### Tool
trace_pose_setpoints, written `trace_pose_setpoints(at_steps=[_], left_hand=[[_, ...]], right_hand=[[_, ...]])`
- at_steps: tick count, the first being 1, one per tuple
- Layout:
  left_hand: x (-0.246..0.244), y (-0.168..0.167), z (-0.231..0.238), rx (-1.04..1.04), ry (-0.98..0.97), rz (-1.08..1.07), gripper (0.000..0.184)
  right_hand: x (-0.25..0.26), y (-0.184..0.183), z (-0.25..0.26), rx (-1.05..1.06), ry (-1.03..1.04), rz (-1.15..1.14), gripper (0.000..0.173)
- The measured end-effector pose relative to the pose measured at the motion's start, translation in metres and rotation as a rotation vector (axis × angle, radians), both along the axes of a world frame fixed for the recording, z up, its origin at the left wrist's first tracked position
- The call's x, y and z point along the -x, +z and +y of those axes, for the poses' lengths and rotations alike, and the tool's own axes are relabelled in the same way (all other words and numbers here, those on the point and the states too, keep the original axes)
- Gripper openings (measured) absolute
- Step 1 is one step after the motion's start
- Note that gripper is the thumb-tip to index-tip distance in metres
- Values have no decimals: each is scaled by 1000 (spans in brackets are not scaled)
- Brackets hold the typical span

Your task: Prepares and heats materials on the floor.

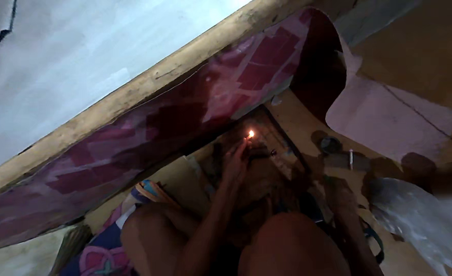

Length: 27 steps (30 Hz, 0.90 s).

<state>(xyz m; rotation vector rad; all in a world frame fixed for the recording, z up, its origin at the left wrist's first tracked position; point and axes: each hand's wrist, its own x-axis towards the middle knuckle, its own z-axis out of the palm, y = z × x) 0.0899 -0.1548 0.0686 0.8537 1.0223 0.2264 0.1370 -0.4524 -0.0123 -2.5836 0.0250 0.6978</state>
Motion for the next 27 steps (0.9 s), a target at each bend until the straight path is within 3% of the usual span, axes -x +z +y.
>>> trace_pose_setpoints(at_steps=[4,7,10,14,17,20,27], left_hand=[[8,30,-11,145,-59,-113,18],[15,63,-19,166,-130,-231,24],[20,77,-24,248,-125,-322,26],[21,64,-25,330,-85,-317,23],[19,58,-24,324,-68,-282,27],[16,45,-20,304,-32,-214,28],[16,13,-7,400,57,-209,27]], right_hand=[[11,-15,-18,123,100,-49,39],[15,-18,-20,65,136,-169,41],[14,-3,5,-135,156,-363,32],[6,26,69,-566,234,-472,25],[-3,44,115,-948,262,-380,22],[-6,58,152,-1167,239,-241,20],[1,50,199,-1336,48,97,23]])
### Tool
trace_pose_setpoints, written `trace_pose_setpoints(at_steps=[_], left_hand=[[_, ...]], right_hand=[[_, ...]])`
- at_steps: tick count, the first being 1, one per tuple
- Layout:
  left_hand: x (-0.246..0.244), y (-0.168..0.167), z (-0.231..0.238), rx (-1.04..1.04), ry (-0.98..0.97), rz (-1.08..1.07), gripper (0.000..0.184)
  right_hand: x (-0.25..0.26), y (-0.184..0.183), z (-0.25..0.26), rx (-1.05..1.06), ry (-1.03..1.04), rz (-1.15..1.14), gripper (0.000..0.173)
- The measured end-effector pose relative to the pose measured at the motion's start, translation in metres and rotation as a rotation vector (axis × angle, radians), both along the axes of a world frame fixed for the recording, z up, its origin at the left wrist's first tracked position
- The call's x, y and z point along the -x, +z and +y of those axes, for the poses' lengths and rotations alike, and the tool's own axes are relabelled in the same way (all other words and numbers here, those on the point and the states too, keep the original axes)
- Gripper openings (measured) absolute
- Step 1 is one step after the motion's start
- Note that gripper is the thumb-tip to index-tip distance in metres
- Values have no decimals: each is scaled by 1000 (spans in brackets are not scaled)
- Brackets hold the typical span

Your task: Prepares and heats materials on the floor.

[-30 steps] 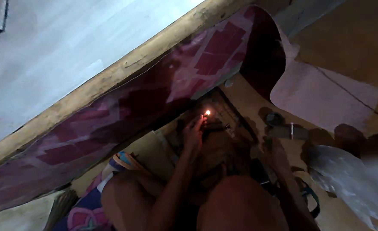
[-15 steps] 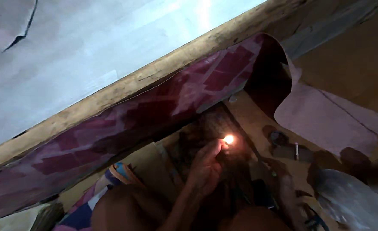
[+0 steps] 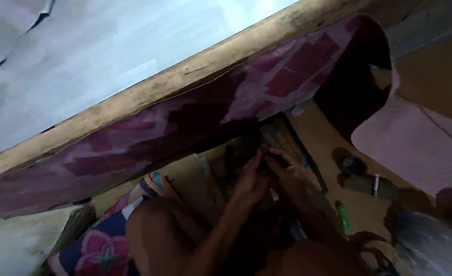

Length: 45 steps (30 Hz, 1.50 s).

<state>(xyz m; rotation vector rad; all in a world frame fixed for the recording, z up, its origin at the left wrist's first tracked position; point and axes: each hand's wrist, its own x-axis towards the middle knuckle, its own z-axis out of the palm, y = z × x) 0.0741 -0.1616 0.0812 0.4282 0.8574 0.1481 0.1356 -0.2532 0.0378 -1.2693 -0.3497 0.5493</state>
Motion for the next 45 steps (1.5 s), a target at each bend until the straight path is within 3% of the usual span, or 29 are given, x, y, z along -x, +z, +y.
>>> trace_pose_setpoints(at_steps=[3,14,20,22,27,33,37,43,45], left_hand=[[7,-7,3,-11,5,-2,25],[24,0,14,98,8,12,21],[32,-7,24,-23,-78,87,30],[33,-20,37,-26,39,170,36],[32,-55,91,-52,616,168,40],[26,-64,127,28,888,99,49],[19,-60,128,59,942,81,55],[18,-71,128,-15,928,127,33],[21,-72,128,-10,934,86,35]], right_hand=[[4,0,9,31,-2,79,19],[10,4,21,22,98,21,14],[8,4,20,13,140,41,15],[4,-4,18,16,91,7,14],[-2,-29,7,73,-5,-41,13],[4,-29,-4,297,41,-21,25],[10,-27,-5,304,56,-32,23],[12,-34,-5,305,77,-55,22],[12,-36,-5,313,91,-65,22]])
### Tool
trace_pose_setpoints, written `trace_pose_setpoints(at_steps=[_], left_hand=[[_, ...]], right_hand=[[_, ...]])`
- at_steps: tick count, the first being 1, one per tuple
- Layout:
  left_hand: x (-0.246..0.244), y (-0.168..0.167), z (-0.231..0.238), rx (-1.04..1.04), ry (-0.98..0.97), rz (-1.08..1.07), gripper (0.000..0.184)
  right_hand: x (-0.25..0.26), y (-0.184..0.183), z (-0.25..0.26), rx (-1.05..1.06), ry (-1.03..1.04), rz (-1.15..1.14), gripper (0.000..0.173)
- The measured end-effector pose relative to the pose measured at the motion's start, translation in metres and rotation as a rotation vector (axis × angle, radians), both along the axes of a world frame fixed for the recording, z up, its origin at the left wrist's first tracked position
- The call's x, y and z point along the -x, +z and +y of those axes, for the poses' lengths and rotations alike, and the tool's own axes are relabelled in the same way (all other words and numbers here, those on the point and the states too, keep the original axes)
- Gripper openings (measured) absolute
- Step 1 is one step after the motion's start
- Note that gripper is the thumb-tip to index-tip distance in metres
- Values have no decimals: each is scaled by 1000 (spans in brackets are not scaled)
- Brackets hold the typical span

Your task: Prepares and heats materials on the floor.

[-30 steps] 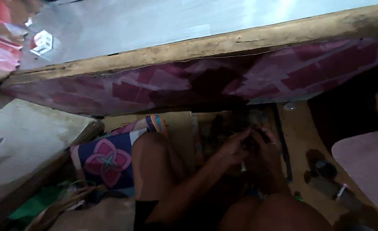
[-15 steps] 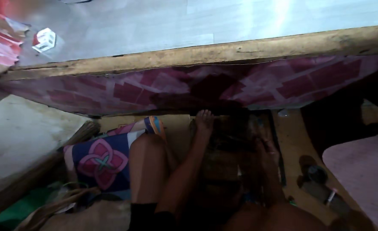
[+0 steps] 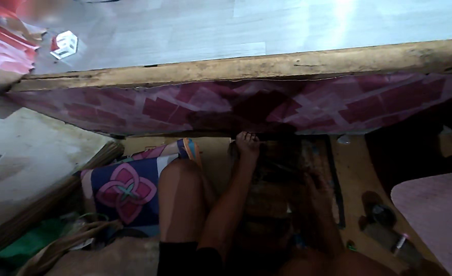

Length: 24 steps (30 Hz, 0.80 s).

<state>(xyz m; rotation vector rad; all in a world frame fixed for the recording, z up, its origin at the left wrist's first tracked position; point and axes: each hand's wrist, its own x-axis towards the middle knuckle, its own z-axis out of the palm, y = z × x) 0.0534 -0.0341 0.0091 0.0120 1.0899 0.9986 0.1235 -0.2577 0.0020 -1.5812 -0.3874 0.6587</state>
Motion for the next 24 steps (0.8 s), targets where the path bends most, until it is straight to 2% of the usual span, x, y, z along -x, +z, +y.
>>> trace_pose_setpoints(at_steps=[2,6,10,13,20,24], left_hand=[[3,-1,0,-1,5,-30,39],[8,-7,2,-49,-53,-33,26],[19,1,9,-36,-16,-42,41],[24,6,13,-26,6,-48,45],[29,0,17,-55,-12,-62,42],[29,-4,15,-49,-122,-22,34]], right_hand=[[1,1,3,4,8,-19,20],[6,3,8,35,11,3,19],[11,2,11,88,0,9,22],[12,-3,11,88,29,8,22],[16,-12,18,81,106,13,20],[15,-11,32,109,159,39,17]])
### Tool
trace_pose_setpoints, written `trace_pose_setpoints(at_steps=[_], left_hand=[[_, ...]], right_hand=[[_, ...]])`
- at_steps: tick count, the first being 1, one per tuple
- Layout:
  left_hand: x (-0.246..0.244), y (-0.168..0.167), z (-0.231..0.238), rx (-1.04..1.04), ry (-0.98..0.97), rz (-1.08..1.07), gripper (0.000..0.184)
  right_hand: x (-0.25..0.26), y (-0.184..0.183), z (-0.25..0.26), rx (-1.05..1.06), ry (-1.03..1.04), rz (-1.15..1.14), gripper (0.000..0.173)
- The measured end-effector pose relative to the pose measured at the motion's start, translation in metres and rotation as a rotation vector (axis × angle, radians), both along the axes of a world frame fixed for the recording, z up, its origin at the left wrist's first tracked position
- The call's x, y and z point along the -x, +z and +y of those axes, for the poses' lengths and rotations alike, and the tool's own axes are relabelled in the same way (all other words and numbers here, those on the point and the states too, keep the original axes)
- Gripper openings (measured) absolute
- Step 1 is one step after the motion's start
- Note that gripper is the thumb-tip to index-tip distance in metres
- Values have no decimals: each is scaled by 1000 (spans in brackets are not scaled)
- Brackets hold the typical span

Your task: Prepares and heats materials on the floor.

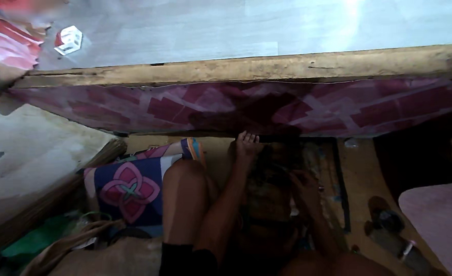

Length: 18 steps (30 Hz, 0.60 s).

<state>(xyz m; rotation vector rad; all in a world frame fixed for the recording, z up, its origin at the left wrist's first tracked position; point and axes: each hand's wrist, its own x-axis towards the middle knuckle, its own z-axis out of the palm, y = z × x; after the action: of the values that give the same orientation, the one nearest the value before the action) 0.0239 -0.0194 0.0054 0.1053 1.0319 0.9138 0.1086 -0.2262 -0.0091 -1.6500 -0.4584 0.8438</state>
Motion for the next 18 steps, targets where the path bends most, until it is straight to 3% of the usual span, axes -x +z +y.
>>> trace_pose_setpoints(at_steps=[7,18], left_hand=[[13,-28,-1,-172,-202,189,35],[15,-5,2,-173,-317,389,32]], right_hand=[[-15,-9,52,81,66,58,29],[-31,-25,135,31,-22,541,23]])
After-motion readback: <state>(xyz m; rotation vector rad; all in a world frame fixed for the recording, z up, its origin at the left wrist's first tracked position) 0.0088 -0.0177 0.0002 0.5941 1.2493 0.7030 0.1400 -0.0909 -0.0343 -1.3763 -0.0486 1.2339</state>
